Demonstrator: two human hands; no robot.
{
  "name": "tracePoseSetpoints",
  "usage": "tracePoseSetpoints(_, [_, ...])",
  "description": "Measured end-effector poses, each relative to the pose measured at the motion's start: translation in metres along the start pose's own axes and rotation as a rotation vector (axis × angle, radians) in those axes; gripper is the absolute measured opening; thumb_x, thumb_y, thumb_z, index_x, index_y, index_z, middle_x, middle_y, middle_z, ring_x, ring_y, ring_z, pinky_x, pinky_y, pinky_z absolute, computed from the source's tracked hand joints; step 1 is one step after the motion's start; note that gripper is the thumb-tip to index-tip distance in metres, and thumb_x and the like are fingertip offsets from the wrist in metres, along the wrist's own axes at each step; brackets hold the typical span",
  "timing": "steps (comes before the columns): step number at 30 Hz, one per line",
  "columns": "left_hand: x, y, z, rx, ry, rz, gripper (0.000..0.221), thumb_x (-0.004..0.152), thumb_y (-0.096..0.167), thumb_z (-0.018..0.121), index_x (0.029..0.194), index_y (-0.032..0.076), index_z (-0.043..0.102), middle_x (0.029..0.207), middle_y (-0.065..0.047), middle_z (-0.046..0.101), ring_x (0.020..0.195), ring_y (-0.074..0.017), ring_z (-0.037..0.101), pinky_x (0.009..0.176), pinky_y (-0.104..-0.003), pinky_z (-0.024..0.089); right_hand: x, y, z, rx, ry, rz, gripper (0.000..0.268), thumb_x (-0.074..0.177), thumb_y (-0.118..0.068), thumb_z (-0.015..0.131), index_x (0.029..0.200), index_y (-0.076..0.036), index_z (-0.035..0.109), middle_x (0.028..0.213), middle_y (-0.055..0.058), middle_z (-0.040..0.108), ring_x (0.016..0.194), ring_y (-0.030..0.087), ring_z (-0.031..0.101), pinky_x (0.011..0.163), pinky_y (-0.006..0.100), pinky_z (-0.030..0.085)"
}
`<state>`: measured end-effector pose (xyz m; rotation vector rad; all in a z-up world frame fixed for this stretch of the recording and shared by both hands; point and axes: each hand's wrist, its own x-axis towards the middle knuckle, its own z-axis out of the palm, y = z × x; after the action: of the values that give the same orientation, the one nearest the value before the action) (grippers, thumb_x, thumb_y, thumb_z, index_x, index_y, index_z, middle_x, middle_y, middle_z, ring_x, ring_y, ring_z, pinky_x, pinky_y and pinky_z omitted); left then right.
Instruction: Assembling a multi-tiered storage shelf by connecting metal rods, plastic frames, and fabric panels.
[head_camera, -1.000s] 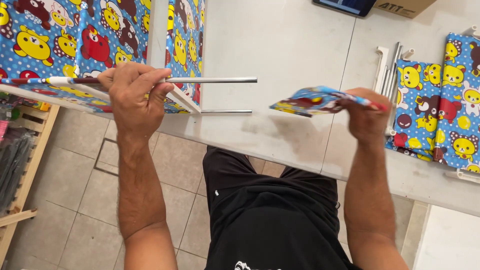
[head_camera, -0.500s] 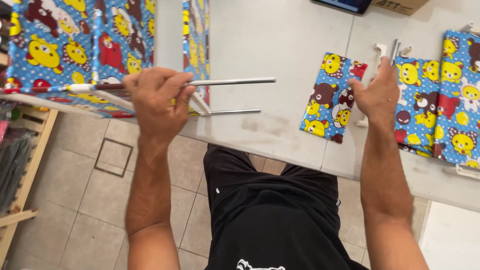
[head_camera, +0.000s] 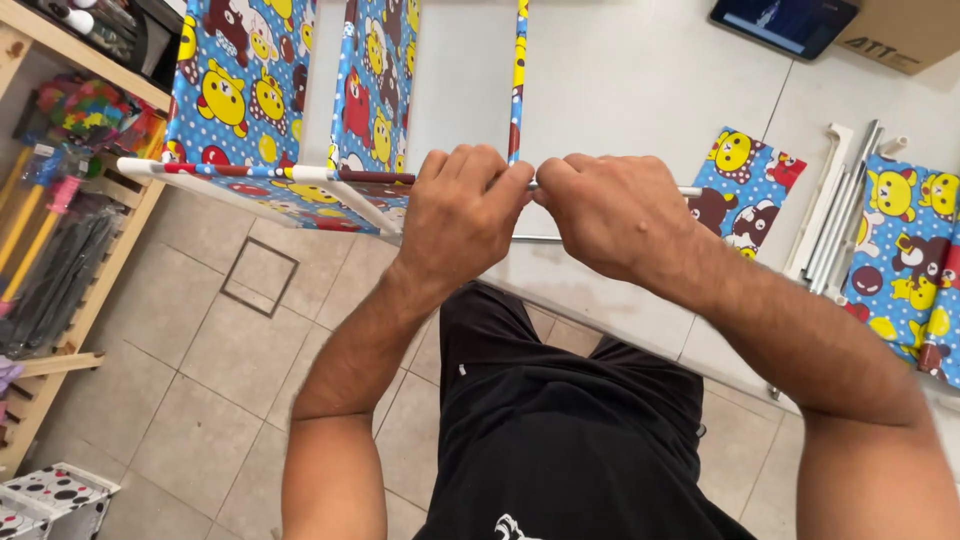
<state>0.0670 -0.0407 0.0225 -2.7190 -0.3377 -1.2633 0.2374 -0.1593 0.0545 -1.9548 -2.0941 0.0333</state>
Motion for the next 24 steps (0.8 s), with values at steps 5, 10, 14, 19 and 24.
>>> tracePoseSetpoints(5, [0.01,-0.009,0.0,0.016,0.019,0.113,0.016,0.101,0.022,0.055,0.087,0.015,0.061,0.076,0.001,0.041,0.061,-0.0182,0.047,0.059,-0.031,0.039,0.001,0.004,-0.009,0.04,-0.035,0.019,0.027,0.109,-0.032,0.049,0.092,-0.012,0.057,0.073,0.009,0.062,0.073,0.041,0.069,0.062,0.052,0.053])
tracePoseSetpoints(10, [0.013,-0.011,0.003,-0.019,0.001,0.138,0.02,0.1,0.025,0.057,0.084,0.014,0.061,0.075,0.001,0.042,0.06,-0.0175,0.049,0.057,-0.03,0.04,0.007,0.019,-0.023,0.123,-0.211,0.13,0.039,0.108,-0.042,0.042,0.087,-0.015,0.059,0.065,0.012,0.062,0.073,0.046,0.067,0.064,0.057,0.052])
tracePoseSetpoints(14, [0.012,-0.011,0.002,-0.058,-0.005,0.107,0.023,0.1,0.029,0.06,0.083,0.014,0.062,0.074,0.0,0.043,0.06,-0.0177,0.049,0.056,-0.03,0.039,0.001,0.018,-0.019,0.058,-0.117,0.051,0.039,0.109,-0.039,0.045,0.083,-0.013,0.058,0.06,0.013,0.059,0.065,0.044,0.066,0.059,0.056,0.053])
tracePoseSetpoints(19, [0.014,-0.007,0.005,-0.099,-0.001,0.058,0.023,0.098,0.03,0.064,0.082,0.014,0.065,0.073,0.0,0.044,0.059,-0.0179,0.05,0.056,-0.03,0.039,-0.008,0.031,-0.001,-0.055,0.043,-0.054,0.036,0.111,-0.037,0.049,0.083,-0.016,0.058,0.06,0.005,0.057,0.059,0.032,0.066,0.056,0.045,0.054])
tracePoseSetpoints(24, [0.013,-0.006,0.007,-0.132,-0.003,0.023,0.023,0.097,0.031,0.067,0.082,0.013,0.067,0.071,0.0,0.046,0.059,-0.018,0.052,0.056,-0.031,0.039,-0.015,0.044,0.022,-0.268,0.26,-0.143,0.034,0.111,-0.041,0.047,0.086,-0.019,0.055,0.065,-0.001,0.053,0.06,0.023,0.064,0.056,0.035,0.053])
